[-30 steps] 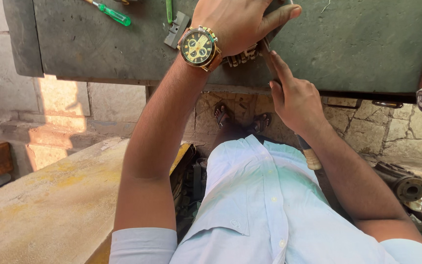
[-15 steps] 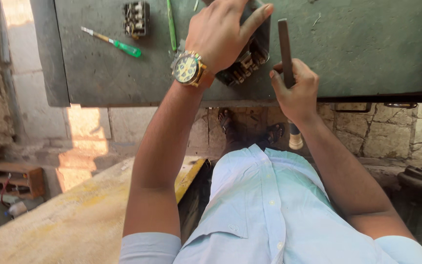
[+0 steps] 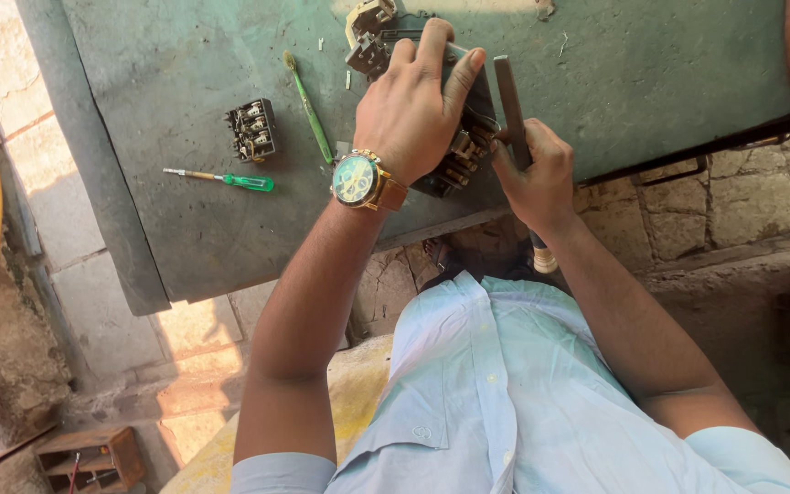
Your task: The person handles a rectangular metal electrical component, repeatedly opening and closing its internal contacts with fingers. They rotate the component, inspect it, and use a flat metal file to scrape or smooth internal parts. A second person works nearby with pliers on a separate item.
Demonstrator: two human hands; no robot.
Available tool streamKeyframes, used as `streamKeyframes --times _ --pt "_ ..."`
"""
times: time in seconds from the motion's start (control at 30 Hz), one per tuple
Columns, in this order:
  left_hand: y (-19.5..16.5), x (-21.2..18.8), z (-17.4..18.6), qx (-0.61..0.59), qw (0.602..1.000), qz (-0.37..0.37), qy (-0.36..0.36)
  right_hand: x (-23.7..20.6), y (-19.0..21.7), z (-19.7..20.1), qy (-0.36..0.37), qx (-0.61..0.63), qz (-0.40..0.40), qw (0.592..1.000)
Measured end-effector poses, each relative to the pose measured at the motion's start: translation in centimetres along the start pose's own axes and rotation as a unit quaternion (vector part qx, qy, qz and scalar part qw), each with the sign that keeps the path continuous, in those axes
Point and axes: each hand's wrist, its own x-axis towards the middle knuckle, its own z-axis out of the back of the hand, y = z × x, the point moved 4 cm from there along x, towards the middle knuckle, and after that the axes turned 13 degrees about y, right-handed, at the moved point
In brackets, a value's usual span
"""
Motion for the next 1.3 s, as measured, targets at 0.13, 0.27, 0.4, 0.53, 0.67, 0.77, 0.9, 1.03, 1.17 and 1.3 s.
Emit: streamKeyframes --times 0.13,0.27,0.4,0.53,0.67,0.77,0.9,1.03,1.17,1.3 --pt "0.2 0.3 -0.6 -0.005 0.999 -0.028 0.026 -0.4 -0.2 -0.7 -0.027 -0.032 -0.013 0.999" --pt "0.4 0.3 -1.0 -0.001 0.996 -0.054 0.073 -0.9 -0.4 -1.4 -0.052 -0.030 -0.023 0.998" --pt "0.3 0.0 -0.9 -0.001 0.995 -0.053 0.082 -1.3 -1.5 -2.4 -0.043 0.116 -0.173 0.977" --pt "0.5 -0.4 -0.9 -0.023 0.996 -0.036 0.073 -2.2 -1.6 -2.8 -0.051 0.111 -0.247 0.961" --pt "0.7 -0.5 -1.0 -0.065 0.996 -0.022 0.065 -2.3 -0.2 -2.1 -0.102 -0.059 -0.045 0.992" --pt "0.2 -0.5 -1.4 -0.072 0.995 -0.009 0.065 -2.2 -0.6 -1.7 -0.090 -0.074 -0.015 0.993" --pt "-1.2 -0.5 -2.0 -0.079 0.995 0.033 0.048 -1.6 -2.4 -0.2 -0.088 -0.022 -0.093 0.992" --pt "-2.2 -0.4 -2.1 -0.076 0.995 0.050 0.036 -0.7 -2.7 1.3 -0.026 -0.041 -0.015 0.999" --pt "-2.9 -0.3 -2.0 -0.070 0.995 0.063 0.031 -0.4 -3.8 2.3 -0.017 -0.006 0.014 1.000" --pt "-3.7 -0.4 -1.8 -0.051 0.996 0.067 0.021 -0.2 -4.7 2.6 -0.012 -0.010 0.051 0.999"
